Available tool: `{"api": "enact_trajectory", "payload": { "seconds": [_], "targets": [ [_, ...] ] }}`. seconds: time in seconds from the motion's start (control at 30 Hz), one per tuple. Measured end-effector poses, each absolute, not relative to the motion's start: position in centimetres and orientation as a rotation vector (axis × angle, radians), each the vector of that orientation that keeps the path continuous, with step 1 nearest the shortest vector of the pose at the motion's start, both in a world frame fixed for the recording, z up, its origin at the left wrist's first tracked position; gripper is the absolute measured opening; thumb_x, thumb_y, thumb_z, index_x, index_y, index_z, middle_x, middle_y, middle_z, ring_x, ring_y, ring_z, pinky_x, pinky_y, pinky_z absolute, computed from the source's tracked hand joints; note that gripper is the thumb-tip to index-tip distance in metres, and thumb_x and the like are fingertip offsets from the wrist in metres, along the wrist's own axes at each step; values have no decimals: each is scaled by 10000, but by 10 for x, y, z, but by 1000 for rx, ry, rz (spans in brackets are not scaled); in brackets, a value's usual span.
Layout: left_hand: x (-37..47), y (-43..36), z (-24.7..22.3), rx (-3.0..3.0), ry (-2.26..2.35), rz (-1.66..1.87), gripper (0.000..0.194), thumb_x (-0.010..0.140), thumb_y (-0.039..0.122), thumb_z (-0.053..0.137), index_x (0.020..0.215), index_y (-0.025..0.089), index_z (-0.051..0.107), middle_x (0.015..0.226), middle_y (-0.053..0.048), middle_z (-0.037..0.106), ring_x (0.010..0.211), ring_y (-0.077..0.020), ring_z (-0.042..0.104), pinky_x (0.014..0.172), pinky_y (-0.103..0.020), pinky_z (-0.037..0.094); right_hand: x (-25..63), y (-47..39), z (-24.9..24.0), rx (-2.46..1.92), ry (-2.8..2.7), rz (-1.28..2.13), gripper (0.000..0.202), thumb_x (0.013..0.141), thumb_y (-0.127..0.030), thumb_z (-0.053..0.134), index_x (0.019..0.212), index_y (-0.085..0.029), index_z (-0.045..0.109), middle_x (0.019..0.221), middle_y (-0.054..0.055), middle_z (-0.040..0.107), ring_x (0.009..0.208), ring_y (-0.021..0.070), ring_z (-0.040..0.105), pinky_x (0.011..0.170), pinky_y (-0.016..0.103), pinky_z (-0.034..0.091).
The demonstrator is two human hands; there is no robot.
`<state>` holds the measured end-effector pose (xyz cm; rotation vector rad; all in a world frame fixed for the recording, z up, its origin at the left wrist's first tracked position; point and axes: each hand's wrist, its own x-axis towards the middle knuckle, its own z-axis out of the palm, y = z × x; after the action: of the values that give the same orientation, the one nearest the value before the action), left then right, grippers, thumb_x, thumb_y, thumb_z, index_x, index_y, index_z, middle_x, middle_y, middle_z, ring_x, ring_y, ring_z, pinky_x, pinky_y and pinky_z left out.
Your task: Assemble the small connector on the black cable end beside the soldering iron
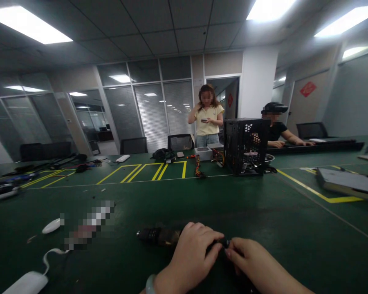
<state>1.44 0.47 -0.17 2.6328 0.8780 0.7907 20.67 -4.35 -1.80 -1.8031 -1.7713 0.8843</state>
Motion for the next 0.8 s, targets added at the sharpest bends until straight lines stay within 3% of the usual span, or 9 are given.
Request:
{"api": "enact_trajectory", "payload": {
  "seconds": [0.33,0.8],
  "targets": [
    [17,4,2,2674,931,720,124,923,244,521,942,255,643,934,25,668,887,-175,546,799,-336,332,205,-43,-19,-1792,-1750,910,244,897,-319,481,767,-191,642,656,4,690,580,120,612,510,197,349],
    [16,5,-3,2637,927,759,59,891,294,605,931,258,631,923,40,670,885,-174,553,795,-334,317,204,-45,-15,-1795,-1746,903,251,894,-319,485,768,-183,654,672,7,692,600,121,609,525,205,346]
  ]
}}
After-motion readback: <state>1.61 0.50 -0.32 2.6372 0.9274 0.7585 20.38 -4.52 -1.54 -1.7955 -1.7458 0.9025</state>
